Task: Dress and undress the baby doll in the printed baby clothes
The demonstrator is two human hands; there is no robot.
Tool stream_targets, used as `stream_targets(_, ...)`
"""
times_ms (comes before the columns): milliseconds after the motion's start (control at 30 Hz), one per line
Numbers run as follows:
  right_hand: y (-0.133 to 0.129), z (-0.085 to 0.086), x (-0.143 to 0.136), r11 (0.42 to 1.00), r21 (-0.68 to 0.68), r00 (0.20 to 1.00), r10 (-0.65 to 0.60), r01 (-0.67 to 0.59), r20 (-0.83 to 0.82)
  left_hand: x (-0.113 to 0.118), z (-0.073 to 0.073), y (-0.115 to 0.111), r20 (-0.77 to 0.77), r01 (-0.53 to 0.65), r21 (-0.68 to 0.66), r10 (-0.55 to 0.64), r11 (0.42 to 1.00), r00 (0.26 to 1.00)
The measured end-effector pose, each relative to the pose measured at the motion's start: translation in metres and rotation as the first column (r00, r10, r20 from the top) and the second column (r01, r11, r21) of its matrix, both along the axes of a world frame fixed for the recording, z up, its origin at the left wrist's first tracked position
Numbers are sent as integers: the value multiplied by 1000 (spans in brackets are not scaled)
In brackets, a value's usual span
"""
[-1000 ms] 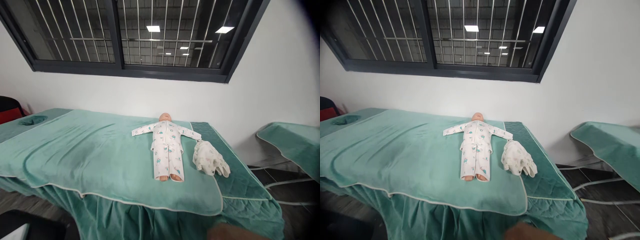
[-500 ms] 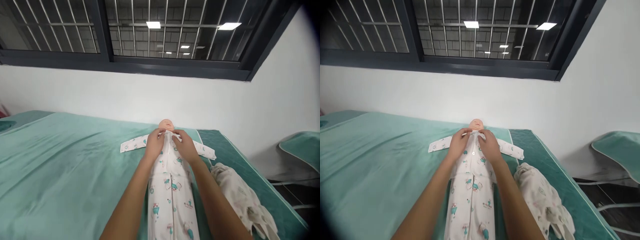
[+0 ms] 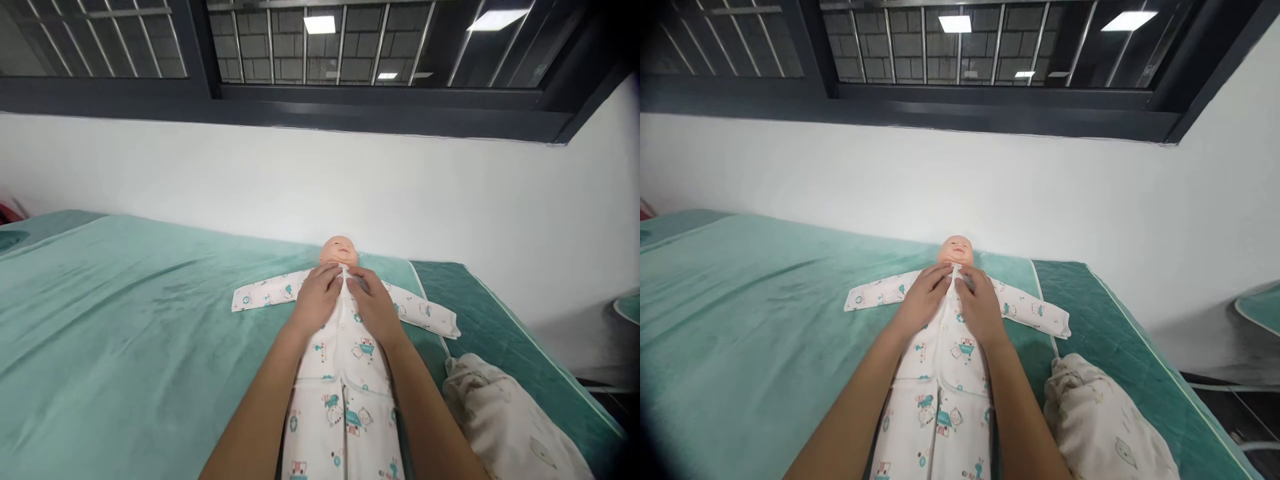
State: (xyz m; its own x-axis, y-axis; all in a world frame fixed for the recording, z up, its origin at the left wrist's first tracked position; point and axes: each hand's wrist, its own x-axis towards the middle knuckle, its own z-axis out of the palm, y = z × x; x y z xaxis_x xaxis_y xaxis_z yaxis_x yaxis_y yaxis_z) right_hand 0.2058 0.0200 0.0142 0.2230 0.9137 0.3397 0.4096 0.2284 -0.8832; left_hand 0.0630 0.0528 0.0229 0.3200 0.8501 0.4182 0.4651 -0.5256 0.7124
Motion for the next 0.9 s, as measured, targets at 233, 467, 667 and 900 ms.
stream_targets(233, 2, -4, 3, 999, 35, 1000, 18, -19, 21, 0, -2, 1, 4, 22, -15, -22, 1000, 1000)
stream_targets(467, 3, -5, 5, 998, 43, 998, 50, -52, 38, 0, 0, 0, -21, 36, -2, -36, 999, 999)
stream_targets(667, 4, -6, 5, 995, 45, 993, 83, -87, 84, 2, -1, 1, -52, 36, 46, -34, 998, 998)
stream_targets(900, 0, -4, 2, 999, -37, 997, -2, -1, -74, 2, -2, 2, -139, 39, 67, -30, 997, 990)
